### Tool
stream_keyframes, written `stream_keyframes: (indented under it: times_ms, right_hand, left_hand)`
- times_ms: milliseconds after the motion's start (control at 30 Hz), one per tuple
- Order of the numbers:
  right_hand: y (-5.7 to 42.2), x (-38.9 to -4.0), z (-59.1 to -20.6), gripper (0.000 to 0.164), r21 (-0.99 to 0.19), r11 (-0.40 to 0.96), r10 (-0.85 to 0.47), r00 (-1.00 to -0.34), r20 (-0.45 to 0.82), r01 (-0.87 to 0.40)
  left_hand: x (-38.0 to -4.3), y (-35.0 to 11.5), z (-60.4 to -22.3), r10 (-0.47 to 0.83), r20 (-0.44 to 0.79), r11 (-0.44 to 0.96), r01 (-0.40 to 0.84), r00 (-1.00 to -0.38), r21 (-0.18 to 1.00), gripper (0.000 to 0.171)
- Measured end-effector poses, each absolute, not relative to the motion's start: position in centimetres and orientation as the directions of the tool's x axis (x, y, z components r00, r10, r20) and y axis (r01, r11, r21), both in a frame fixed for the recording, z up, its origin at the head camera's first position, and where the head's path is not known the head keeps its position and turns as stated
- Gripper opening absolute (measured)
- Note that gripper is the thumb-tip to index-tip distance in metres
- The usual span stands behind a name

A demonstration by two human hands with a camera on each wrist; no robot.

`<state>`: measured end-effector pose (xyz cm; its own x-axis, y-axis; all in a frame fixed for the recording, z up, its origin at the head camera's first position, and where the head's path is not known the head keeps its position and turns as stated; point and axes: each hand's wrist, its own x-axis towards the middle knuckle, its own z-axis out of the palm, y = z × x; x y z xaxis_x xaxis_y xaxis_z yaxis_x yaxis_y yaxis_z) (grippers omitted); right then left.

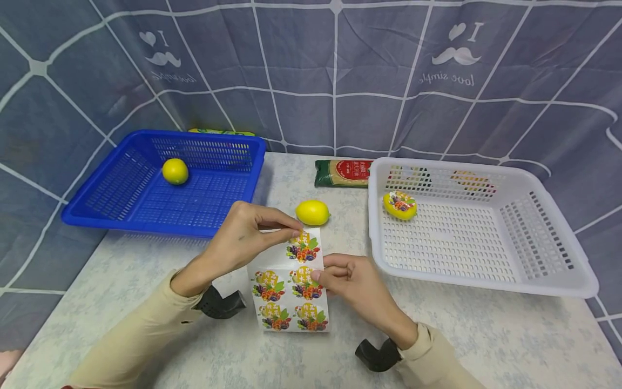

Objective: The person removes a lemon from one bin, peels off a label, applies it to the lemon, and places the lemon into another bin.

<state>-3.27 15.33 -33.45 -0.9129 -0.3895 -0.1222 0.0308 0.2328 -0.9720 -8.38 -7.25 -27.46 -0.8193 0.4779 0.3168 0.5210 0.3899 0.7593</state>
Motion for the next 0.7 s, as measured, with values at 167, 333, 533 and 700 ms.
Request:
stream_keyframes:
  times_ms: [167, 333, 533, 700]
  right_hand:
    - [15.1, -3.1, -33.1, 0.020, -0.975, 0.222, -0.345, -0.935, -0.088, 0.010]
    - [15.0, -3.0, -32.8, 0.022, -0.978, 0.211, -0.305, -0.950, -0.062, -0.004]
    - [14.9, -2.9, -32.7, 0.024, -0.982, 0.191, -0.290, -0.955, -0.064, 0.008]
    - [14.8, -2.9, -32.7, 0.026, -0.983, 0.185, -0.283, -0.957, -0.061, 0.008]
  left_hand:
    - [-8.3, -7.1, -26.8, 0.497, 0.421, 0.372, 0.624, -0.759, 0.687, 0.008]
    - [-8.2, -6.8, -26.5, 0.515, 0.564, 0.368, 0.761, -0.645, 0.534, 0.007]
    - [-8.0, -6.8, -26.3, 0.523, 0.625, 0.380, 0.814, -0.580, 0.439, 0.006]
    - [-7.8, -6.9, -26.1, 0.539, 0.582, 0.381, 0.793, -0.608, 0.476, 0.006]
